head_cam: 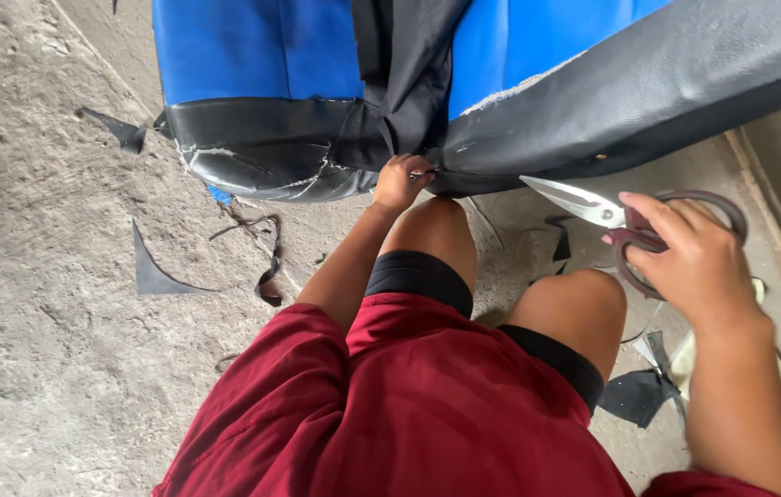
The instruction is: The person measures and cuts a strip of black fabric using a yellow measuring tape and scissors. They then trim the edges of the fabric to fit around a blue and black seat, cutting away excess material.
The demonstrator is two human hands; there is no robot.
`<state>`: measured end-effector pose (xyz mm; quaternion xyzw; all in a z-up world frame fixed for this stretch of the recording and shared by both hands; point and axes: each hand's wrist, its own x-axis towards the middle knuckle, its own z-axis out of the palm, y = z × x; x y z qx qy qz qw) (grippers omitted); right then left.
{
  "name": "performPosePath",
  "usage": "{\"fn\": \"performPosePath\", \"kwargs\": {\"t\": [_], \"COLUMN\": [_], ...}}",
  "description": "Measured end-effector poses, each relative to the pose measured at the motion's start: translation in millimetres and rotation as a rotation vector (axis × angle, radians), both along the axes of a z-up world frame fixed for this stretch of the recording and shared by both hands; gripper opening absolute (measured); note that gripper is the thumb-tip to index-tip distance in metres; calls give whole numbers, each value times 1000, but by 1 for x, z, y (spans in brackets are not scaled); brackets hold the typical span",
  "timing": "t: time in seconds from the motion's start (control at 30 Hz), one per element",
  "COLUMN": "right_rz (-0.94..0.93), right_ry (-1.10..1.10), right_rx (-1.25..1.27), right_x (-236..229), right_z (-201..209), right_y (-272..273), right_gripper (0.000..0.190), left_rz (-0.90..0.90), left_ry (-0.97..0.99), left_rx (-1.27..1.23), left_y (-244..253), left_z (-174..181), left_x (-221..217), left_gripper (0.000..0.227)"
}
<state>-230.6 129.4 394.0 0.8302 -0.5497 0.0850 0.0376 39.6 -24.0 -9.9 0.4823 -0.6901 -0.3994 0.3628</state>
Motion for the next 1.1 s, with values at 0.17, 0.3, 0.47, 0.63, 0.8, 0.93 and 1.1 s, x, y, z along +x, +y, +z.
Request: {"fn": "performPosePath", "kwargs": {"t": [0.17,0.3,0.47,0.63,0.8,0.93,1.1], "right_rz": [-31,-265,-397,-448,-466,-312,-287], "right_ry": [218,-389,-1021,-1267,-1370,-1540,-1765], "right_rx": [-74,-360,-566,-585,-404,-333,-202], "right_x": [-12,-36,-65,-86,-120,-136,-120], "right_z": [6,-5,-33,-71,-102,-145,-182], "right_y": [4,11,11,7,-21,-67,-88], "right_gripper": [41,56,39,38,38,56,68], "left_rz": [94,158,12,101,68,72,122], "left_ry": [-78,40,72,47,68,-73,-155], "left_rx": [-87,-284,-567,-422,-322,-411,-353], "left_y": [15,39,52,36,38,29,37], "left_z": [30,101,147,124,128,101,109], "left_x": [5,-9,-47,-56,-44,-46,-59], "left_gripper": [23,27,48,51,30,28,27]}}
